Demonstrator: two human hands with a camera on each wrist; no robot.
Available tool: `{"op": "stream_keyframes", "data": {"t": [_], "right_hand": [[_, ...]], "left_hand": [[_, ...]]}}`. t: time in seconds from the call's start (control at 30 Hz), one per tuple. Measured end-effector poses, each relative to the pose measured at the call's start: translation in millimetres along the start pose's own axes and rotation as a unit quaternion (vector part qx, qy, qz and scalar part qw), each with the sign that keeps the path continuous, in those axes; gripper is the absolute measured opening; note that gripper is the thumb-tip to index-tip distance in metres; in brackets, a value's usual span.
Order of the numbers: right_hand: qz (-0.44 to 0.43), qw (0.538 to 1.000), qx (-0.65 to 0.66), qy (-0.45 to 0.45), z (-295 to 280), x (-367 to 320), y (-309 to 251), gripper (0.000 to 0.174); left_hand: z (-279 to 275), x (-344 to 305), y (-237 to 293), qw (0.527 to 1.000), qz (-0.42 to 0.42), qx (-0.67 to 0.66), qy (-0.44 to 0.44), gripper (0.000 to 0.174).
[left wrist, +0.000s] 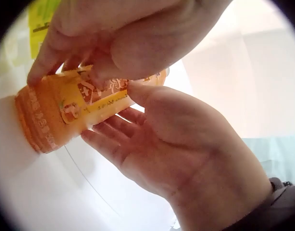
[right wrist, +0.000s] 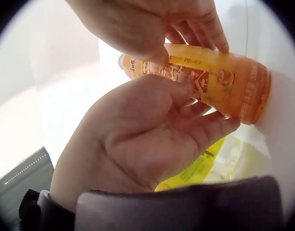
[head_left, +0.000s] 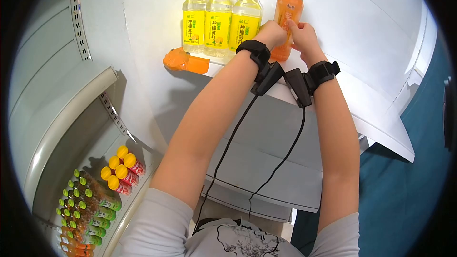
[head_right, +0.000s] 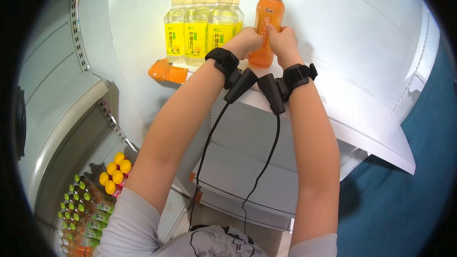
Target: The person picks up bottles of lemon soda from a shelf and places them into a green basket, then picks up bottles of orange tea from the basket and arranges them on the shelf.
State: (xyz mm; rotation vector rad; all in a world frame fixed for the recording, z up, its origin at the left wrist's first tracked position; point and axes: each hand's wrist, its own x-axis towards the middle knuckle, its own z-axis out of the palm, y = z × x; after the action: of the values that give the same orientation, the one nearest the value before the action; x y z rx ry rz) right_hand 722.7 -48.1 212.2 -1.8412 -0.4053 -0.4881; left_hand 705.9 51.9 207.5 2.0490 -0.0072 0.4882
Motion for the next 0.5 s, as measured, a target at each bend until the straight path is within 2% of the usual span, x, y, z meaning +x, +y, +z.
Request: {"op": "stream_keyframes", "data": {"t": [0.1,0.2,0.27,0.37,0.4,0.43,0.5], "right_hand": [[0.009,1.000,0.005,0.015,0.0,2.7,3.5,0.048],[0.044,0.996,0.076,-0.035,-6.2,-2.5,1.7,0.049],[0.130,0.980,0.128,-0.078,-13.2,-9.7,-3.6,0.049],[0.092,0.987,0.116,-0.063,-28.3,-28.1,-8.5,0.055],[0.078,0.986,0.139,-0.054,-33.8,-43.3,-13.9,0.055],[0.079,0.985,0.140,-0.057,-37.3,-58.5,-11.9,0.055],[0.031,0.962,0.271,-0.023,-44.3,-90.1,-5.7,0.046]], "left_hand": [[0.0,1.1,0.1,1.000,0.001,0.007,0.002,0.037],[3.6,5.0,-2.5,0.999,-0.004,0.020,-0.033,0.047],[10.0,12.2,-5.3,1.000,0.004,0.020,-0.009,0.060],[12.5,0.9,-6.8,1.000,0.001,-0.008,0.019,0.065],[12.0,-8.6,-9.8,0.998,0.036,-0.054,0.014,0.054],[12.9,-18.8,-12.6,0.998,0.034,-0.053,0.016,0.054],[6.7,-80.5,-5.0,0.985,0.127,-0.114,0.001,0.039]]}}
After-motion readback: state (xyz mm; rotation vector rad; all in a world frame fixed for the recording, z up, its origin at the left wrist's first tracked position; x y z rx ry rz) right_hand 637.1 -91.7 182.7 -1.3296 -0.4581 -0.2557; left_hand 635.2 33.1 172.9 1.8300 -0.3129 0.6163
